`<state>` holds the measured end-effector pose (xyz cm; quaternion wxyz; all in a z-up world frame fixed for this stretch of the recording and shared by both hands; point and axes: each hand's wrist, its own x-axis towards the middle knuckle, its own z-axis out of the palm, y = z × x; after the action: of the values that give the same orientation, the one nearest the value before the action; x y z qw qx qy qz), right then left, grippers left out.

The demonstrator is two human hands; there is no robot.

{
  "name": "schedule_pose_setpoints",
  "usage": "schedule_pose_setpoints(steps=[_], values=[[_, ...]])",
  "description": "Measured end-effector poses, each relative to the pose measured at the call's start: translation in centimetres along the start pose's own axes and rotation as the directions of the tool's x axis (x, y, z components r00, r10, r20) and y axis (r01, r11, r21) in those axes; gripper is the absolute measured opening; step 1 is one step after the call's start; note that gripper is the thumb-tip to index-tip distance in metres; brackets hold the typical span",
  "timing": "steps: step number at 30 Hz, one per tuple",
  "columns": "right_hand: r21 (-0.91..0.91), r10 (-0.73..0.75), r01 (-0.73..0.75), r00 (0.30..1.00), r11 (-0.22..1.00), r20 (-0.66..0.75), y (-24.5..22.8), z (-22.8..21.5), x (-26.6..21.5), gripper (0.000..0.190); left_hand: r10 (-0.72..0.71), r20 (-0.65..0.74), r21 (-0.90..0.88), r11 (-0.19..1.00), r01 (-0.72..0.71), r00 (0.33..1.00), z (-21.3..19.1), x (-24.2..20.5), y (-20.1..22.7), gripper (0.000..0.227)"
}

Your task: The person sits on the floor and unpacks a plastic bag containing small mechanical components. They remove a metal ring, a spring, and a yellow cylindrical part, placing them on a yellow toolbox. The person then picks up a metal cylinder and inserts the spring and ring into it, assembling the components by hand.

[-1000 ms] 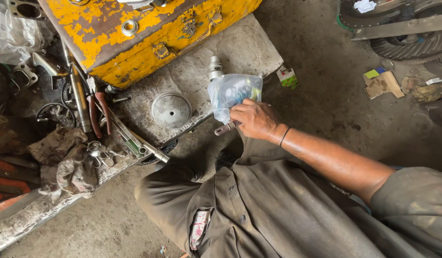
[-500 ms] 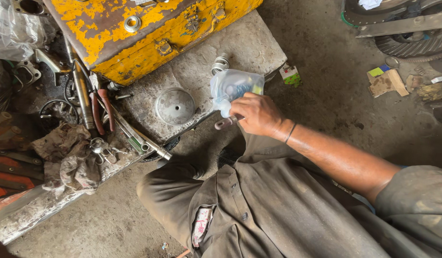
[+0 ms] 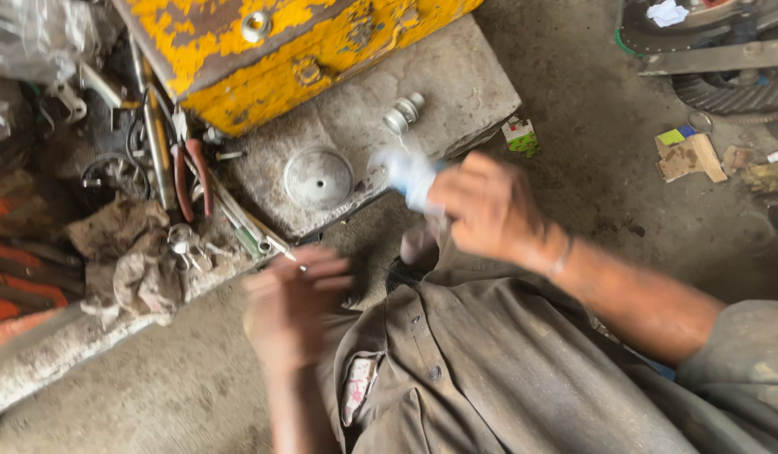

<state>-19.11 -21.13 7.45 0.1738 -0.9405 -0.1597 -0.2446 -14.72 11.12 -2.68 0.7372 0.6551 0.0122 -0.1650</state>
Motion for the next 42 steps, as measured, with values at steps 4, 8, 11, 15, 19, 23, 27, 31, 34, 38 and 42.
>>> schedule_pose_setpoints(steps=[4,8,11,15,19,23,27,31,34,38,42], values=[[0.246,-0.228,0.178,0.954,0.953,0.193,-6.1,-0.7,0.3,0.008,-0.375,0.623,-0.467,0.526,0.711,0.687,8.5,2.2,-2.2,0.084],[0.425,-0.232,0.042,0.884,0.904,0.406,-6.7,-0.1,0.7,0.006,-0.373,0.6,-0.467,0.555,0.688,0.708,8.1,3.2,-3.5,0.048],[0.556,-0.209,-0.052,0.895,0.829,0.395,-5.7,0.1,-0.1,0.017,-0.345,0.475,-0.517,0.635,0.574,0.81,7.6,3.1,-3.6,0.044],[0.382,0.413,-0.713,0.671,0.588,0.616,-2.4,3.2,-2.2,0.027,-0.355,0.332,-0.554,0.676,0.485,0.874,7.4,3.5,-3.2,0.051],[0.013,0.468,-0.469,0.883,0.883,0.048,6.6,9.0,-0.2,0.073,-0.431,0.365,-0.549,0.616,0.565,0.825,6.3,4.9,-6.1,0.043],[-0.017,0.514,-0.518,0.843,0.855,0.162,10.1,12.1,-0.2,0.055,-0.392,0.308,-0.47,0.73,0.497,0.867,5.1,4.3,-10.1,0.034],[0.164,0.568,-0.568,0.821,0.806,0.052,11.0,10.4,1.0,0.049,-0.384,0.306,-0.492,0.72,0.49,0.871,5.6,3.7,-8.5,0.044],[0.27,0.546,-0.493,0.818,0.827,-0.181,14.0,5.8,4.9,0.045,-0.364,0.33,-0.549,0.677,0.491,0.871,6.6,3.1,-4.7,0.058],[0.005,0.457,-0.475,0.843,0.88,-0.285,18.0,2.2,9.9,0.04,-0.392,0.343,-0.537,0.663,0.521,0.853,6.9,3.4,-4.2,0.059],[-0.167,0.564,-0.583,0.812,0.795,-0.148,21.8,-0.5,16.2,0.037,-0.419,0.315,-0.505,0.685,0.525,0.851,6.9,3.5,-5.0,0.063],[-0.263,0.548,-0.538,0.836,0.801,-0.039,23.3,0.1,18.1,0.04,-0.363,0.333,-0.554,0.672,0.491,0.871,6.5,3.5,-5.0,0.067]])
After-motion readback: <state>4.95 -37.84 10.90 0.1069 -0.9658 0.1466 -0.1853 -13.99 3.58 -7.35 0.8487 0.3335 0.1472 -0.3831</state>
